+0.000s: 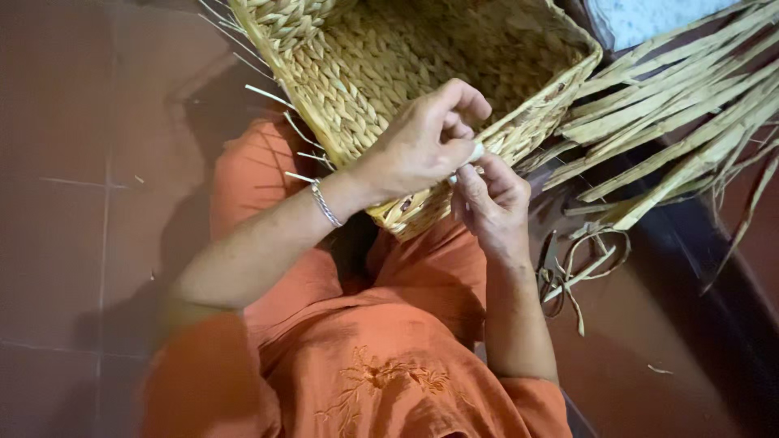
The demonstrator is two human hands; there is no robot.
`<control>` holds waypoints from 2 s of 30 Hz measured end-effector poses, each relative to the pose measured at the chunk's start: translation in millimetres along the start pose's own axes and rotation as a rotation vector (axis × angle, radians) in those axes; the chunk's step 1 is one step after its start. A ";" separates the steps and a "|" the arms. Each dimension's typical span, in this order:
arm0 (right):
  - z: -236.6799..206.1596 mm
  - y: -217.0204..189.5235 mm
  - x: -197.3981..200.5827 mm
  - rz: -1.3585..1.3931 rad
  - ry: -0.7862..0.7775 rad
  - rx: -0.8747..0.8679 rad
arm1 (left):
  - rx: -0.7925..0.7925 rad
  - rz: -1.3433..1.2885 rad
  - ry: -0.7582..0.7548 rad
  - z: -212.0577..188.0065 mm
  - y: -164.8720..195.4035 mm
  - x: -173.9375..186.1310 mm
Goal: The person sits on the floor with a woven basket on their lap and weaves a rim. They split and fold thin wooden strips, tuck them around the basket's edge, and weave long palm-leaf strips over and under the rim, working around the basket and using a small stick to help tighten the weave.
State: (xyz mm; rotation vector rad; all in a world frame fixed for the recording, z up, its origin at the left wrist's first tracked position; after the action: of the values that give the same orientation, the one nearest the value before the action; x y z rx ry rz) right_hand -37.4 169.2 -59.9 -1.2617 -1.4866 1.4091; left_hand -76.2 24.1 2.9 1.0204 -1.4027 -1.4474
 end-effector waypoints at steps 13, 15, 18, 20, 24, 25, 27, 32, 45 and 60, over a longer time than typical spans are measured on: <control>-23.8 -69.6 -4.2 -0.573 0.133 0.594 | -0.192 0.245 -0.062 -34.5 19.5 7.6; -22.8 -72.6 -8.7 -0.608 0.077 0.597 | -0.302 0.313 0.023 -45.6 33.3 4.6; -27.1 -73.7 -9.8 -0.758 0.124 0.582 | -0.305 0.375 0.067 -49.3 35.6 3.1; -34.1 -80.7 -18.0 -0.767 0.170 0.742 | -0.347 0.448 0.069 -50.8 39.1 0.2; -43.8 -87.1 -23.8 -0.702 0.135 0.859 | -0.416 0.662 0.055 -54.4 44.5 -12.5; -47.2 -85.0 -27.7 -0.719 0.084 0.829 | -0.380 0.714 0.048 -54.9 41.8 -14.4; -56.7 -80.5 -36.8 -0.749 -0.018 0.767 | -0.488 0.802 0.081 -61.7 49.1 -16.3; -23.8 -92.0 -19.4 -0.735 0.073 0.832 | -0.537 0.662 0.163 -66.5 53.0 -1.9; 28.8 -118.4 -22.1 -1.035 -0.115 0.804 | 0.018 -0.132 0.166 -47.7 -6.3 40.2; -1.6 -72.0 10.8 -0.539 0.389 0.647 | 0.099 0.113 0.107 -24.7 -30.2 39.0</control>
State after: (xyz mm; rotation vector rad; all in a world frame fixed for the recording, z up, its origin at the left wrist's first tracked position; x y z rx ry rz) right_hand -51.1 185.4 9.7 -0.6140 -0.8935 1.0662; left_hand -65.5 -20.3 -28.0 1.0479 -1.4423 -1.2349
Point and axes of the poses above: each hand's wrist, its own z-axis towards the middle knuckle, its own x-axis out of the back of the hand, y = z × x, the point moved 8 cm from there along z, towards the middle knuckle, and after that the axes turned 4 degrees about -z, right-handed, at the moved point
